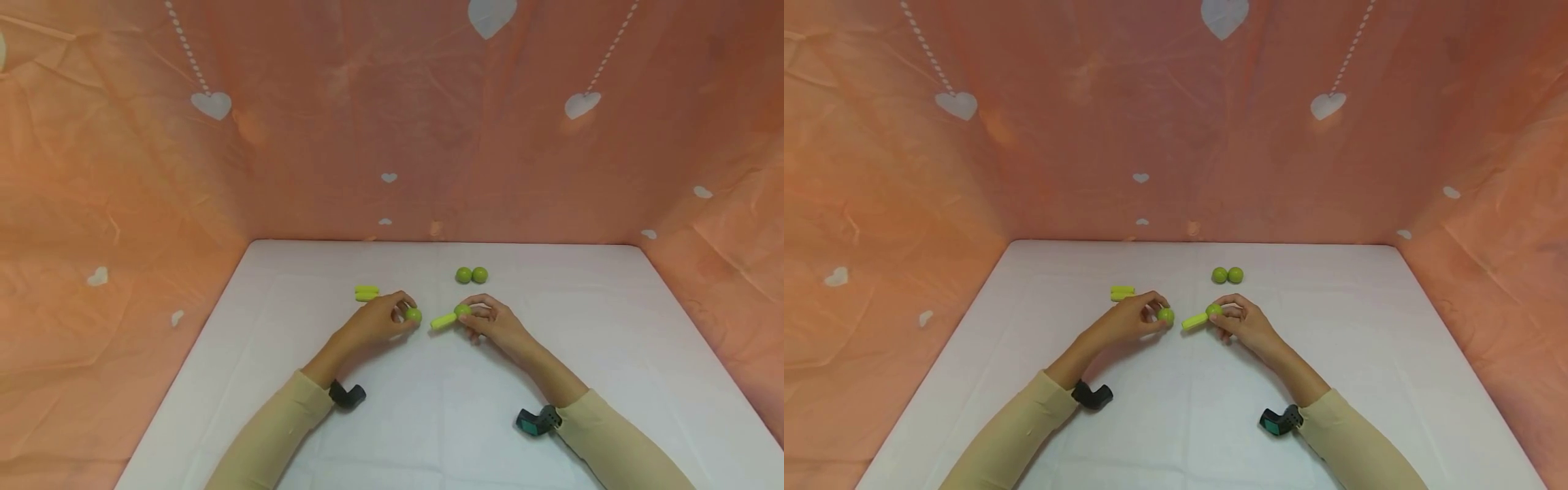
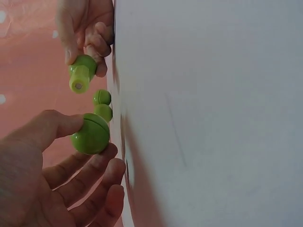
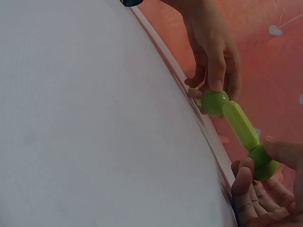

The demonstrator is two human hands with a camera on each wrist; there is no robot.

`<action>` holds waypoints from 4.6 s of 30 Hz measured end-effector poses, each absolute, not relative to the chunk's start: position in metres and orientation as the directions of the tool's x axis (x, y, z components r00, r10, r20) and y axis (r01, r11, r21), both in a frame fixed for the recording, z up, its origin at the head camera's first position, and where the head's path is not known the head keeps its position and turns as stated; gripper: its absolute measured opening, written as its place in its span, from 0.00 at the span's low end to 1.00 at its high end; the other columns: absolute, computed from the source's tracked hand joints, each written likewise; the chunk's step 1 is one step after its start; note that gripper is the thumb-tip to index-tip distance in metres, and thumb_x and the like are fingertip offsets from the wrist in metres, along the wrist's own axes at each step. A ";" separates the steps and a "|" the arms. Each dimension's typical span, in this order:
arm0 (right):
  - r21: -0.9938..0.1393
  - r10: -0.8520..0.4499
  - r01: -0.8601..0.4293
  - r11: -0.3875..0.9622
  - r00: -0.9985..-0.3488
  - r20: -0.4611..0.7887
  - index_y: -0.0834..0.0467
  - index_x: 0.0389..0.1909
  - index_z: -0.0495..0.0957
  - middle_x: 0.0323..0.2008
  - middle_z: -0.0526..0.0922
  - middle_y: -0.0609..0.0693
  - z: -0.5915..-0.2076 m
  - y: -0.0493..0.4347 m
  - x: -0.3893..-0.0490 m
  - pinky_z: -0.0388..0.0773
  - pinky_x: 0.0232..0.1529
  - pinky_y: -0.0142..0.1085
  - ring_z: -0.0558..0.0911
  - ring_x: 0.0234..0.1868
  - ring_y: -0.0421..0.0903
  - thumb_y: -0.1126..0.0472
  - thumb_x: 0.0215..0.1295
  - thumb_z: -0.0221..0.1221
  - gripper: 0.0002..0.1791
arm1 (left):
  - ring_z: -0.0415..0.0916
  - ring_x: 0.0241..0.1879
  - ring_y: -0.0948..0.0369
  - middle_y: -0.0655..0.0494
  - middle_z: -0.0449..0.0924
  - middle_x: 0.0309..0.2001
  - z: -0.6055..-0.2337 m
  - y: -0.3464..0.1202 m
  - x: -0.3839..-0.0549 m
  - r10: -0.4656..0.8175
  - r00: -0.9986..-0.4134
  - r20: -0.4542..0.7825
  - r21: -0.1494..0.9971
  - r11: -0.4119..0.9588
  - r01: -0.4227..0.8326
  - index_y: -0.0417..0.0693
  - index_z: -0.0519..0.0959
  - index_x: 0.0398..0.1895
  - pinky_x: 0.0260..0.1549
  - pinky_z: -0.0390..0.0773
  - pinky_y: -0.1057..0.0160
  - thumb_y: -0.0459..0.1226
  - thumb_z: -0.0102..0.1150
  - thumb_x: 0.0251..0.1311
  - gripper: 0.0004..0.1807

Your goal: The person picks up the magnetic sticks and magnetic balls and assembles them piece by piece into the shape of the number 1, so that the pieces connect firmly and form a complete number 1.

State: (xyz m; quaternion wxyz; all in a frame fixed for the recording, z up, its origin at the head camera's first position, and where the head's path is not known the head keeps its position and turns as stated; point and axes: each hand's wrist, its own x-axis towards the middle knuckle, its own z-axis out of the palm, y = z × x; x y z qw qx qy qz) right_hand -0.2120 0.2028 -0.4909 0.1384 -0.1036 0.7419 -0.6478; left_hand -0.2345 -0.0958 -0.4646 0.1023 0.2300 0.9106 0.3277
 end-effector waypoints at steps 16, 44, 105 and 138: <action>-0.993 -0.289 0.101 0.059 -0.951 -0.114 0.66 0.65 0.70 0.35 0.87 0.53 -0.486 0.201 -0.217 0.81 0.31 0.32 0.82 0.30 0.42 0.63 0.77 0.65 0.23 | 0.81 0.43 0.65 0.60 0.88 0.51 -0.466 -0.093 -0.230 0.505 -0.862 -0.051 0.646 0.675 0.357 0.57 0.81 0.56 0.43 0.80 0.59 0.47 0.72 0.69 0.17; -0.992 -0.273 0.101 0.079 -0.955 -0.119 0.68 0.66 0.69 0.35 0.87 0.52 -0.487 0.198 -0.217 0.80 0.31 0.31 0.82 0.30 0.41 0.64 0.76 0.65 0.25 | 0.81 0.41 0.65 0.58 0.88 0.52 -0.464 -0.088 -0.225 0.532 -0.846 -0.044 0.663 0.649 0.374 0.57 0.81 0.57 0.41 0.80 0.60 0.47 0.72 0.70 0.17; -0.945 -0.211 -0.147 0.293 -0.974 0.086 0.65 0.63 0.77 0.58 0.81 0.67 -0.477 0.182 -0.202 0.83 0.31 0.35 0.86 0.37 0.48 0.66 0.74 0.67 0.20 | 0.82 0.43 0.63 0.59 0.88 0.47 -0.461 -0.093 -0.225 0.393 -0.919 -0.005 0.669 0.685 0.289 0.55 0.81 0.54 0.42 0.81 0.57 0.48 0.72 0.70 0.16; -0.962 -0.386 -0.141 0.233 -0.922 0.041 0.65 0.69 0.71 0.53 0.87 0.68 -0.486 0.154 -0.198 0.84 0.32 0.35 0.87 0.33 0.48 0.69 0.76 0.63 0.24 | 0.84 0.45 0.61 0.57 0.89 0.48 -0.462 -0.087 -0.221 0.409 -0.912 0.030 0.660 0.677 0.326 0.53 0.80 0.54 0.42 0.82 0.56 0.51 0.70 0.71 0.18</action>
